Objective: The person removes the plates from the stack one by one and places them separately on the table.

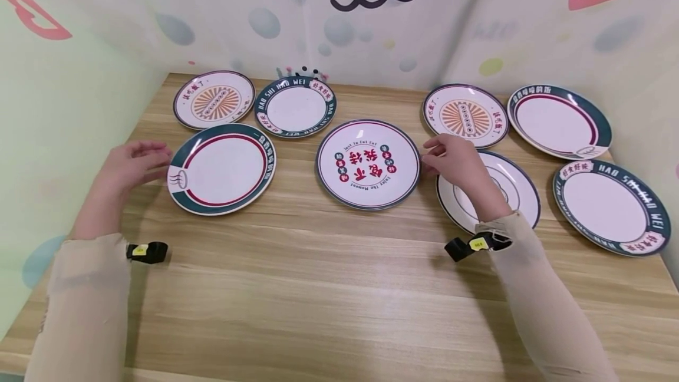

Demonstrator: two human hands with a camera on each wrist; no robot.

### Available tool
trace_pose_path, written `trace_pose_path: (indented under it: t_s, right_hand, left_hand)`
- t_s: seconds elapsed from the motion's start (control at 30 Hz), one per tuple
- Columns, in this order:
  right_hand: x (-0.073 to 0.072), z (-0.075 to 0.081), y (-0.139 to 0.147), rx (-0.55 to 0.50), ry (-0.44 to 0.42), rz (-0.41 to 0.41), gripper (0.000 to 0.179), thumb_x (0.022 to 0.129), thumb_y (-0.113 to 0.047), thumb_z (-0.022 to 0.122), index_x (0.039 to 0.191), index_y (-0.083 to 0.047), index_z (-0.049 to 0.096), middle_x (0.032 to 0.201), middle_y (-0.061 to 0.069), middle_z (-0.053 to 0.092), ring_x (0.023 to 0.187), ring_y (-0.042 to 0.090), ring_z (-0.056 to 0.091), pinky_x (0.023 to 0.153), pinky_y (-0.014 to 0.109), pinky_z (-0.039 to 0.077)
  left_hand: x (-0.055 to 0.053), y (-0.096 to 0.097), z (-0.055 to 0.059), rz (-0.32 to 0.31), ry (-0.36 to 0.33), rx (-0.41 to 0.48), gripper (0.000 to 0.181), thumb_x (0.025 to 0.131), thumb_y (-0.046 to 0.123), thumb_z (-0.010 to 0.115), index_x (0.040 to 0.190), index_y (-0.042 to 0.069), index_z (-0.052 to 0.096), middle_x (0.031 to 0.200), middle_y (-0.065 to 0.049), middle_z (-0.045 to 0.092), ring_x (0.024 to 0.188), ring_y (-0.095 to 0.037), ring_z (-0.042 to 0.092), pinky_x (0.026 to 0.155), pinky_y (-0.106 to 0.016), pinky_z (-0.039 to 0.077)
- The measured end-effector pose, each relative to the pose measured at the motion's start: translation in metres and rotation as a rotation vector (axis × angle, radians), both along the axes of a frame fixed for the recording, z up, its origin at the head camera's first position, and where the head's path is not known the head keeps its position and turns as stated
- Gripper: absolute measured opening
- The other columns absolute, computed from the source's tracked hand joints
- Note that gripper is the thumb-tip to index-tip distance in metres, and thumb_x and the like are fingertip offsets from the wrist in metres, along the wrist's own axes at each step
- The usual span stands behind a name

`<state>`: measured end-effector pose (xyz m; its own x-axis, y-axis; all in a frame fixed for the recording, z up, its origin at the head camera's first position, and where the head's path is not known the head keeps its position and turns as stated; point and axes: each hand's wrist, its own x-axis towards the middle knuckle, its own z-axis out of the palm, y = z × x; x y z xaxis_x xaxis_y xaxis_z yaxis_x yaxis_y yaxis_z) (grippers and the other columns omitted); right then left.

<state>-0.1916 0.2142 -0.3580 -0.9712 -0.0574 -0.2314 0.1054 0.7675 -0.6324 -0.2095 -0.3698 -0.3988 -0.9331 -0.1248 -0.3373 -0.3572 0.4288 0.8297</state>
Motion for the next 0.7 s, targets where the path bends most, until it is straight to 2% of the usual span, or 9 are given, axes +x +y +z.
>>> trace_pose_path:
  t_s: [0.1,0.2,0.23,0.27,0.33,0.53,0.7]
  right_hand:
    - [0.0,0.003,0.003,0.016,0.035,0.006,0.032,0.093,-0.015,0.057,0.122,-0.002,0.056,0.105,0.018,0.062,0.085,0.028,0.066,0.07,0.032,0.053]
    - [0.0,0.007,0.005,0.024,0.073,0.011,0.032,0.092,-0.013,0.056,0.121,-0.001,0.057,0.104,0.018,0.063,0.085,0.029,0.066,0.068,0.031,0.051]
    - [0.0,0.009,0.006,0.022,0.081,0.009,0.032,0.092,-0.013,0.056,0.121,-0.001,0.057,0.104,0.018,0.063,0.085,0.029,0.065,0.068,0.031,0.051]
    - [0.0,0.01,0.006,0.019,0.085,0.005,0.031,0.092,-0.013,0.055,0.121,0.0,0.057,0.103,0.018,0.063,0.085,0.029,0.065,0.068,0.03,0.051]
    - [0.0,0.013,0.007,0.018,0.092,0.002,0.031,0.092,-0.012,0.055,0.12,0.0,0.056,0.103,0.019,0.063,0.085,0.03,0.065,0.068,0.03,0.052]
    - [-0.002,0.019,0.01,0.015,0.124,-0.005,0.03,0.092,-0.012,0.056,0.119,0.001,0.057,0.104,0.019,0.063,0.085,0.032,0.065,0.066,0.028,0.054]
    - [-0.002,0.024,0.012,0.018,0.165,-0.009,0.03,0.092,-0.012,0.056,0.119,0.001,0.058,0.104,0.02,0.063,0.085,0.032,0.065,0.064,0.025,0.052]
  left_hand:
    - [0.006,0.015,0.017,0.021,0.002,-0.013,0.058,0.087,0.038,0.065,0.133,0.01,0.046,0.102,0.011,0.058,0.087,0.0,0.06,0.075,-0.021,0.056]
    - [0.013,0.03,0.035,-0.026,0.016,-0.052,0.061,0.091,0.038,0.059,0.137,0.003,0.04,0.104,0.01,0.055,0.088,0.002,0.058,0.078,-0.02,0.055]
    - [0.014,0.036,0.039,-0.024,0.018,-0.055,0.059,0.091,0.037,0.058,0.136,0.003,0.04,0.104,0.011,0.055,0.087,0.003,0.058,0.078,-0.018,0.055]
    - [0.015,0.04,0.044,-0.049,0.023,-0.072,0.059,0.093,0.038,0.056,0.136,0.003,0.038,0.104,0.011,0.053,0.089,0.004,0.057,0.08,-0.018,0.054]
    - [0.016,0.047,0.05,-0.043,0.019,-0.082,0.055,0.093,0.038,0.055,0.134,0.006,0.04,0.104,0.012,0.053,0.089,0.004,0.056,0.079,-0.016,0.053]
    - [0.01,0.059,0.058,-0.044,0.029,-0.12,0.062,0.093,0.04,0.053,0.14,0.002,0.035,0.112,0.003,0.051,0.094,-0.001,0.055,0.08,-0.015,0.052]
    - [0.004,0.069,0.062,-0.037,0.067,-0.108,0.056,0.094,0.035,0.054,0.137,0.003,0.038,0.111,0.001,0.052,0.092,-0.002,0.057,0.078,-0.016,0.053]
